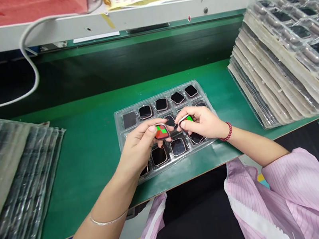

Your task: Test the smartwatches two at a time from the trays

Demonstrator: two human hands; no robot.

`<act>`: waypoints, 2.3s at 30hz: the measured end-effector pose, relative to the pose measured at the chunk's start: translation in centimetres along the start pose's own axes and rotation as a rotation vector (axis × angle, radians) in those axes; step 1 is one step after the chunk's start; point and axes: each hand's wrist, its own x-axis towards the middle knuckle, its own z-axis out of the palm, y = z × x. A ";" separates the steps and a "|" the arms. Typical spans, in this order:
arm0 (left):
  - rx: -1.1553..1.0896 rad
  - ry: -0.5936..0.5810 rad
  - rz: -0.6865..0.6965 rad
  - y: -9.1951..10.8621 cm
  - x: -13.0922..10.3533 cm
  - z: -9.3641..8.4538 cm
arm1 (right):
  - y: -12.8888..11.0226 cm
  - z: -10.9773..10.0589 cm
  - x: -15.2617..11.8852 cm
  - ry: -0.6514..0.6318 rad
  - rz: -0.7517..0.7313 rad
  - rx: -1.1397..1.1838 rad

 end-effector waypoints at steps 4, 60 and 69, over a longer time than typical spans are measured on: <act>-0.028 -0.019 0.012 -0.3 0.1 -0.1 | 0.0 -0.1 -0.1 0.000 -0.015 -0.039; 0.056 -0.030 0.046 -0.3 0.2 0.3 | 0.9 -0.4 0.1 -0.032 -0.078 -0.169; 0.055 -0.047 0.067 -0.4 0.2 0.3 | 0.8 -0.4 0.1 -0.044 -0.103 -0.177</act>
